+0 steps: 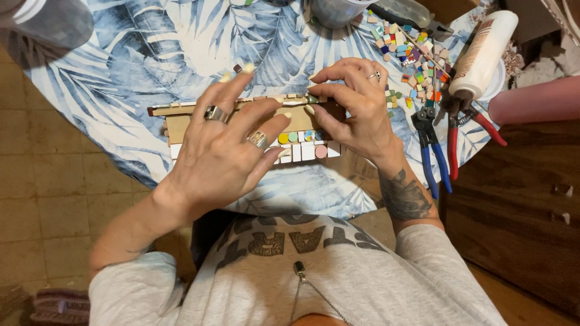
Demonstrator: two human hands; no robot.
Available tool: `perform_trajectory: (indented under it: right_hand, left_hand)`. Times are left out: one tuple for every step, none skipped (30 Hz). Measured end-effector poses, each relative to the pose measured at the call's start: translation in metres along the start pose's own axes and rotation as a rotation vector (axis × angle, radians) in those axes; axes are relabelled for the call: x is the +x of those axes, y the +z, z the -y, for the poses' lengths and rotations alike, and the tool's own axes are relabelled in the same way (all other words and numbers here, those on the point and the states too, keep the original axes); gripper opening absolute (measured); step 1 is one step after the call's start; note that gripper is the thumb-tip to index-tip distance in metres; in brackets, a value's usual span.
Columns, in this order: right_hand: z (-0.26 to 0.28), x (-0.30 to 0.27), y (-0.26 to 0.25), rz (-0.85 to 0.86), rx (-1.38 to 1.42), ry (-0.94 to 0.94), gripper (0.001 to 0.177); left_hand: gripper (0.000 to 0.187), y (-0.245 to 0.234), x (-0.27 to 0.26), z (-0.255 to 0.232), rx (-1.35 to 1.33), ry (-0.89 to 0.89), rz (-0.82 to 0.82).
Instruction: Decorating a small wooden box by gluing individual mosaic tiles onto its surface and adjusting them with a wooden stick.
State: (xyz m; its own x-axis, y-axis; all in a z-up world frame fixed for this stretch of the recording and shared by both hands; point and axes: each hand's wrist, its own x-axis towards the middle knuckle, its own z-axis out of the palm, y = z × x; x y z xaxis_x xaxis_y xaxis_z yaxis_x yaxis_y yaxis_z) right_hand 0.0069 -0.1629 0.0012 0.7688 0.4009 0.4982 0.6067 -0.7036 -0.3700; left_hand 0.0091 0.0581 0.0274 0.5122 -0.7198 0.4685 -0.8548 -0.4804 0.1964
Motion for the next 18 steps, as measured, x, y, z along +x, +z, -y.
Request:
perform_trajectory:
  right_hand:
    - [0.0, 0.0, 0.0, 0.0, 0.001, 0.0, 0.013]
    - [0.001, 0.0, 0.0, -0.002, -0.003, 0.0, 0.013]
    - [0.001, 0.0, -0.001, -0.005, -0.006, 0.0, 0.012]
    - [0.002, 0.001, -0.001, -0.007, -0.007, -0.002, 0.012]
    - [0.002, 0.001, -0.001, -0.012, -0.002, -0.003, 0.012]
    - [0.002, 0.001, -0.001, -0.018, 0.002, -0.003, 0.012]
    - [0.002, 0.001, -0.001, -0.021, 0.0, -0.004, 0.012]
    - [0.002, 0.001, -0.001, -0.021, 0.005, -0.001, 0.012]
    - [0.002, 0.001, -0.001, -0.021, 0.009, 0.002, 0.011]
    - [0.002, 0.001, -0.001, -0.024, 0.007, 0.004, 0.011]
    - [0.001, 0.001, -0.001, -0.023, 0.007, 0.001, 0.011]
    - [0.001, 0.001, -0.001, -0.022, 0.008, -0.002, 0.012]
    - [0.001, 0.0, -0.001, -0.025, 0.007, 0.0, 0.012]
    - [0.001, 0.001, 0.0, -0.032, 0.003, -0.001, 0.011]
    - [0.001, 0.001, 0.0, -0.039, -0.002, -0.002, 0.011]
    - [0.0, 0.0, 0.0, -0.042, -0.004, 0.0, 0.011]
    - [0.0, 0.0, 0.0, -0.042, -0.005, -0.006, 0.011]
    - [-0.001, -0.001, 0.0, -0.042, -0.006, -0.012, 0.012]
  left_hand:
    - [0.026, 0.001, 0.003, 0.001, 0.0, 0.0, 0.001]
    - [0.032, 0.003, 0.006, 0.002, 0.057, 0.0, 0.052]
    - [0.038, 0.004, 0.009, 0.003, 0.115, 0.0, 0.103]
    - [0.038, 0.005, 0.012, 0.005, 0.118, 0.001, 0.101]
    - [0.039, 0.006, 0.014, 0.006, 0.182, 0.03, 0.098]
    - [0.042, 0.008, 0.017, 0.007, 0.247, 0.06, 0.094]
    - [0.042, 0.01, 0.019, 0.008, 0.249, 0.063, 0.093]
    - [0.047, 0.012, 0.021, 0.01, 0.275, 0.074, 0.102]
    - [0.052, 0.014, 0.023, 0.011, 0.301, 0.086, 0.11]
    - [0.052, 0.013, 0.025, 0.011, 0.301, 0.09, 0.111]
    - [0.054, 0.013, 0.027, 0.012, 0.325, 0.107, 0.092]
    - [0.056, 0.012, 0.03, 0.012, 0.348, 0.122, 0.074]
    - [0.056, 0.012, 0.03, 0.013, 0.348, 0.125, 0.075]
    - [0.055, 0.013, 0.031, 0.014, 0.324, 0.123, 0.073]
    - [0.055, 0.014, 0.031, 0.015, 0.299, 0.122, 0.071]
    - [0.055, 0.014, 0.031, 0.015, 0.299, 0.125, 0.07]
    - [0.054, 0.015, 0.031, 0.015, 0.312, 0.127, 0.065]
    - [0.054, 0.016, 0.03, 0.015, 0.324, 0.127, 0.06]
